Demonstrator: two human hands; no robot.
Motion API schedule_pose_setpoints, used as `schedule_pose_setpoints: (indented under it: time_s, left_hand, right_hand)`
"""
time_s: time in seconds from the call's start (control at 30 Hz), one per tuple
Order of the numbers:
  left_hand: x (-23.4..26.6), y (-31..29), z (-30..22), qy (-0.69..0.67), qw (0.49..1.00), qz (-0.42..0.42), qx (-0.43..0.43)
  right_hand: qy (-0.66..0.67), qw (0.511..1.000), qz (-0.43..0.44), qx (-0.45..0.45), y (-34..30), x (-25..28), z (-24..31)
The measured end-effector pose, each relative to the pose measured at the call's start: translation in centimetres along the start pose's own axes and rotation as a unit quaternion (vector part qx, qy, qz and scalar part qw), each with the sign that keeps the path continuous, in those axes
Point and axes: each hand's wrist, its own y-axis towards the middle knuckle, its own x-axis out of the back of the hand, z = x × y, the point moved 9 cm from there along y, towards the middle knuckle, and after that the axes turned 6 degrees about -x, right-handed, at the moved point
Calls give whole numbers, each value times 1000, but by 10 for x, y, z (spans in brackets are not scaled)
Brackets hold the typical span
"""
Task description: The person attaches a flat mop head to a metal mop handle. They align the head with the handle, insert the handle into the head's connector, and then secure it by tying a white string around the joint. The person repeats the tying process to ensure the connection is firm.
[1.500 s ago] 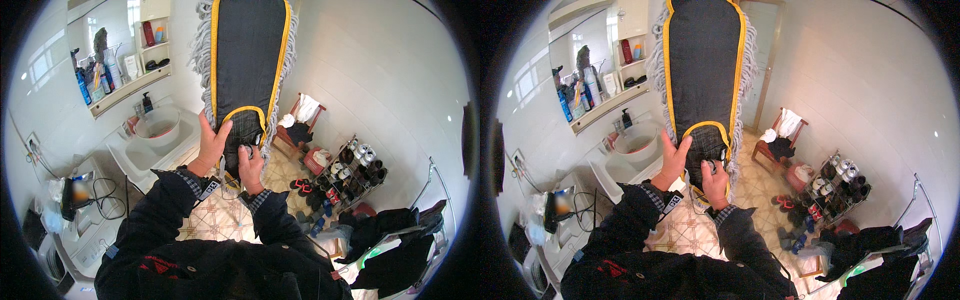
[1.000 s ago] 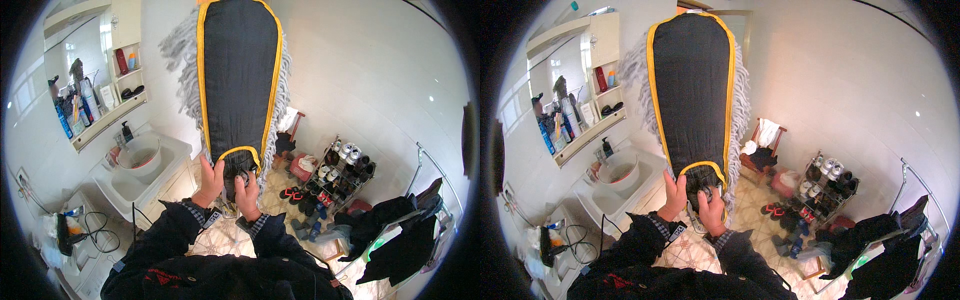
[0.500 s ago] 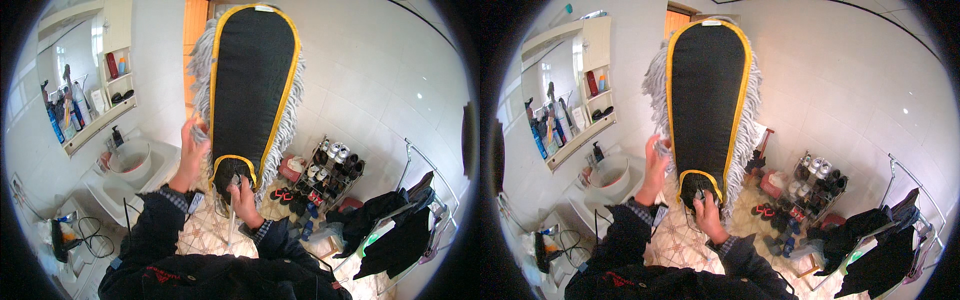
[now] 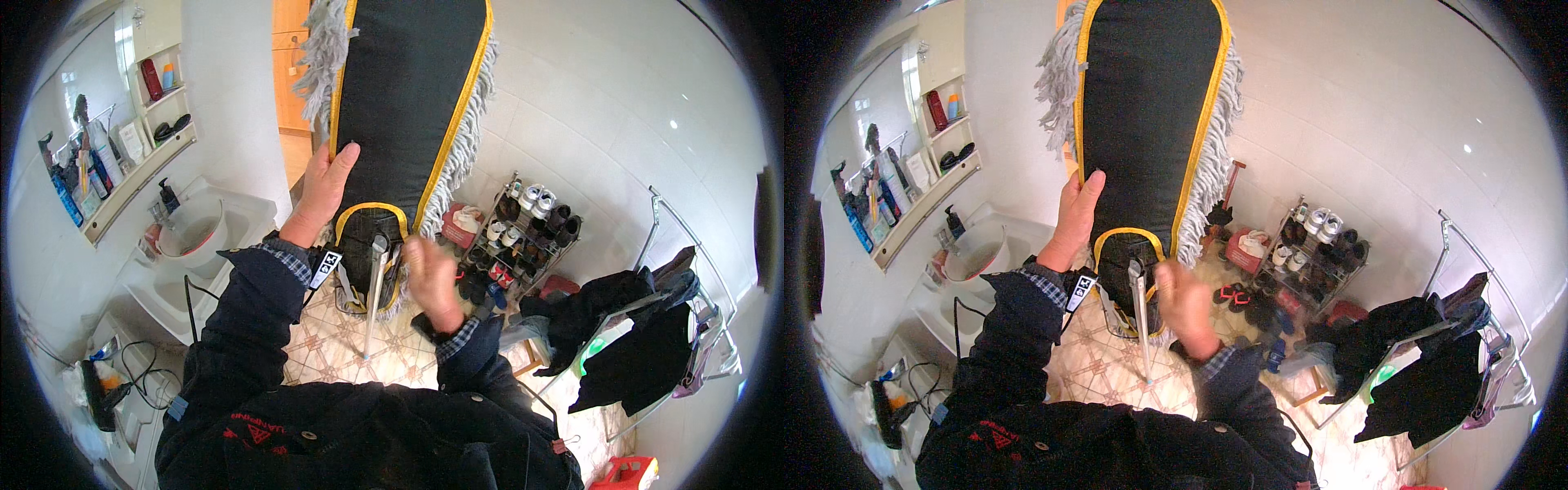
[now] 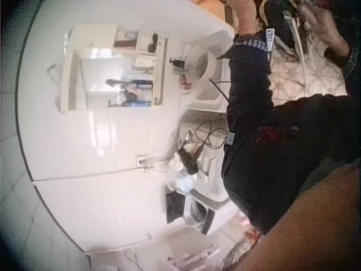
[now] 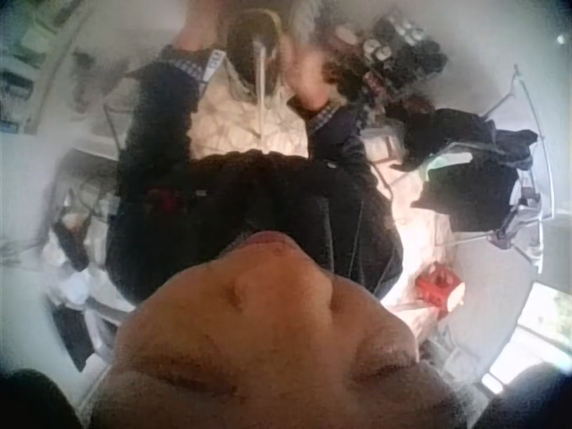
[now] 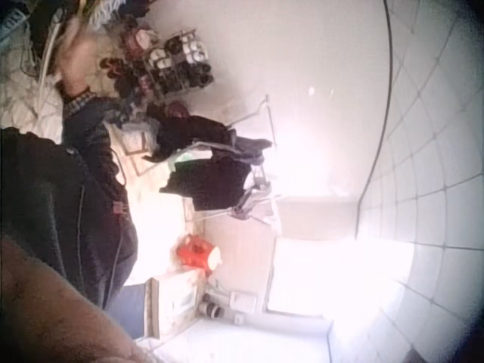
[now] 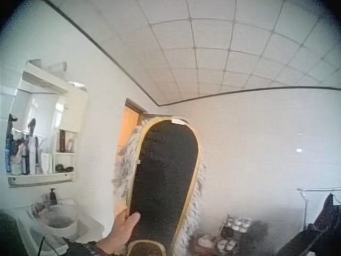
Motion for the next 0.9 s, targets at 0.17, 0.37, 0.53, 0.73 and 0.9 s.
schedule_pose_setpoints:
  time_s: [0.17,0.37,0.53,0.73,0.9]
  left_hand:
    - [4,-2,12,19,999,-34,7]
    - [-8,-6,-3,33,997,-34,-63]
    - [-5,-10,-5,63,995,-52,-55]
    - [-8,-14,7,62,997,-40,-27]
    - [-9,-14,3,71,993,-67,-66]
  right_hand:
    - [91,976,-183,77,58,59,17]
    - [143,987,-72,-6,89,22,11]
    - [-15,984,-164,64,79,25,14]
    - [23,977,-209,35,65,28,2]
    - [70,974,-210,39,66,31,8]
